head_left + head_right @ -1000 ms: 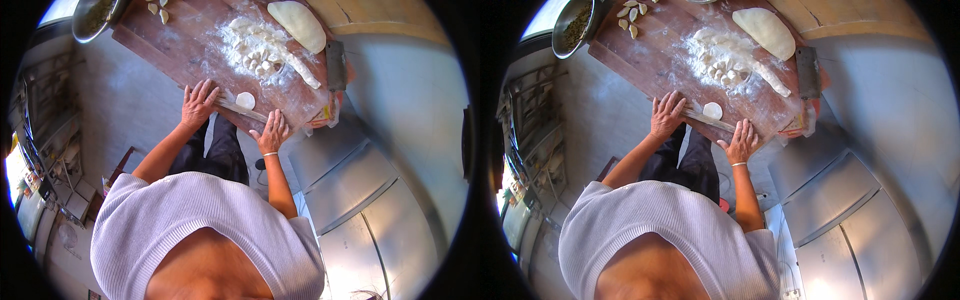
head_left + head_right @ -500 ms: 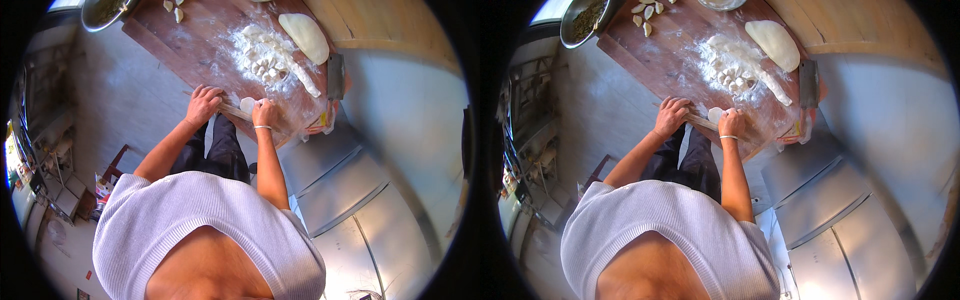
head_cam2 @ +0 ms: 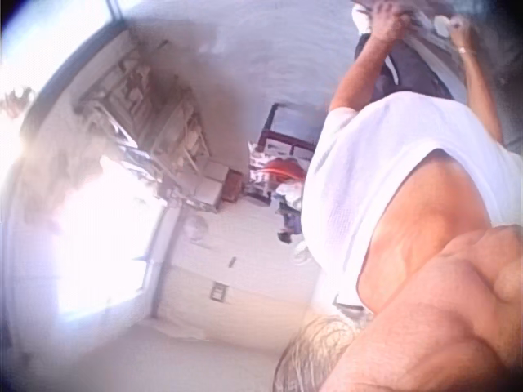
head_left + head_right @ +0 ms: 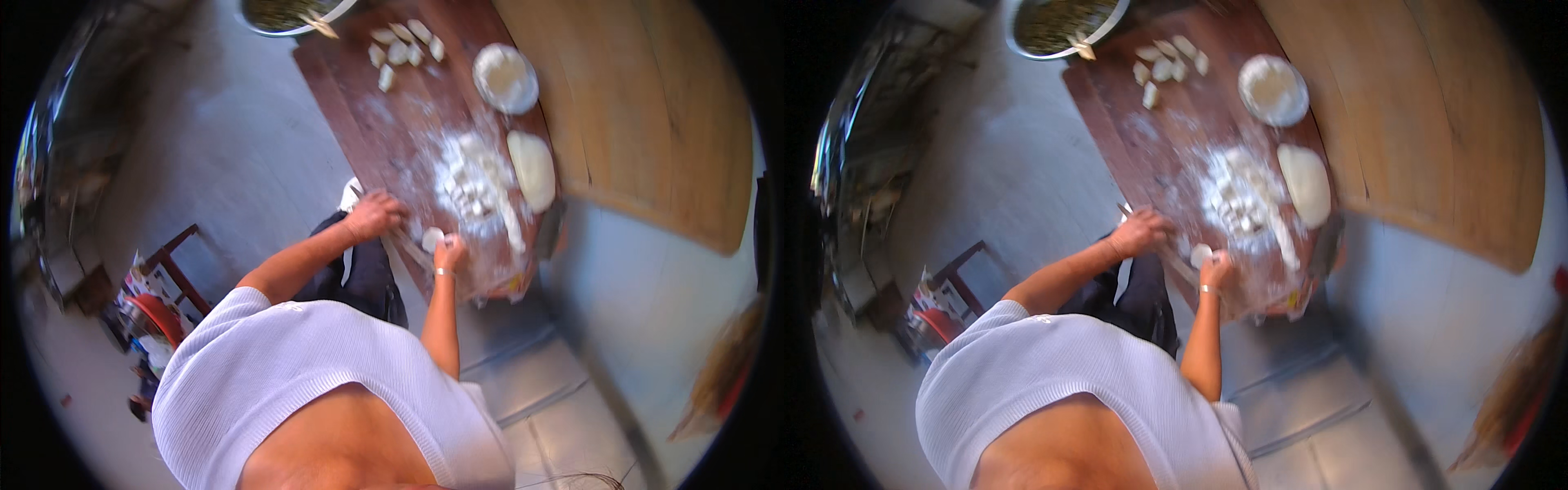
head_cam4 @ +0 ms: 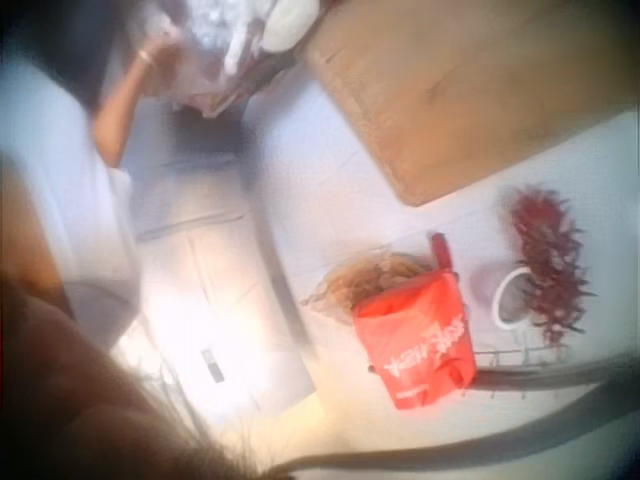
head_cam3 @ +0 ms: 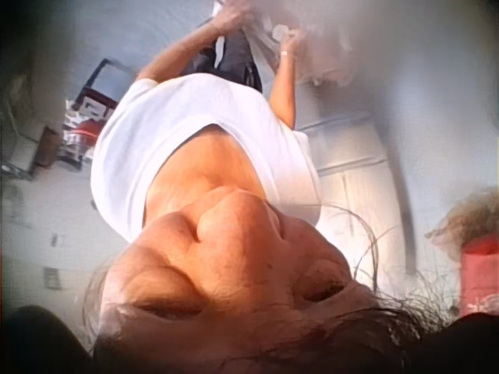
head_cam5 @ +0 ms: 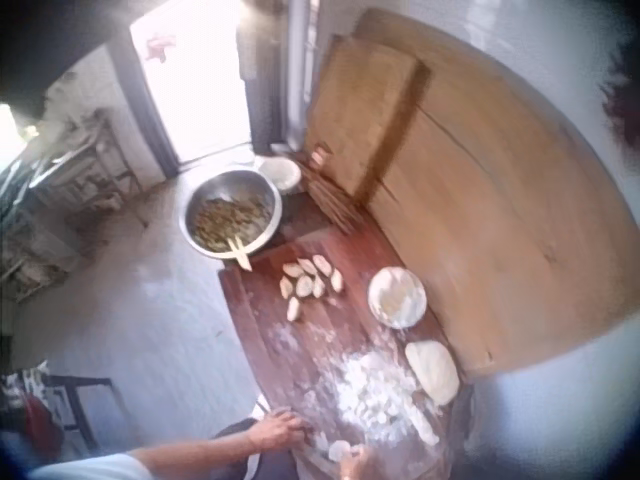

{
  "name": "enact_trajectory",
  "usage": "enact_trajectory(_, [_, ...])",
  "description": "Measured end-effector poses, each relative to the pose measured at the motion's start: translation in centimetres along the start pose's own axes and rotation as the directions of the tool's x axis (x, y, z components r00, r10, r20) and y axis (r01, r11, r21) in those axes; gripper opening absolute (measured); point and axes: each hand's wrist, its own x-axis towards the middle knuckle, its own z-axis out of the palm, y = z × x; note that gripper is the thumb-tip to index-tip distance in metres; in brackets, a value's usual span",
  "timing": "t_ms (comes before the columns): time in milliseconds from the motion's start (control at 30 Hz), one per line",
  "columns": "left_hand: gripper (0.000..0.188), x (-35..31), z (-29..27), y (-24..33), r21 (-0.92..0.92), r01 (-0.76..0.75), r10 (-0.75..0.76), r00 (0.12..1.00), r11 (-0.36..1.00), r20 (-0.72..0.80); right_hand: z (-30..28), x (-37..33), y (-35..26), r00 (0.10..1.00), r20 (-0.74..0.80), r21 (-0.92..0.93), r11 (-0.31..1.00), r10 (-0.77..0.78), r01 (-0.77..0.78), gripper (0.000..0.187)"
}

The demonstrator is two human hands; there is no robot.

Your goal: The person rolls a piece of dough into a long rope on a floured wooden board, cuts it into small pieces with a cleaver, and then flattens each piece into a round wrapper using a small rolling pin. A bowl of filling is visible nearby.

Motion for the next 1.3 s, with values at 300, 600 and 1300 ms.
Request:
enact_trajectory(300, [0.019, 0.3, 4.5, -2.4, -0.074, 0.129, -0.127, 0.991, 0.989, 0.039, 0.5, 3.4, -1.6, 0.979, 0.151, 0.101, 0.987, -0.138, 0.123, 0.026])
enact_trajectory(600, [0.01, 3.5, 5.5, -3.6, -0.049, 0.167, -0.163, 0.984, 0.985, 0.079, 3.6, 16.6, -11.4, 0.916, 0.383, 0.678, 0.71, -0.121, -0.189, 0.013])
enact_trajectory(1300, [0.013, 1.4, 2.1, -3.3, -0.105, 0.148, -0.149, 0.989, 0.983, 0.0, -0.2, 7.5, -1.1, 0.919, -0.293, -0.023, 0.963, -0.265, 0.27, 0.023])
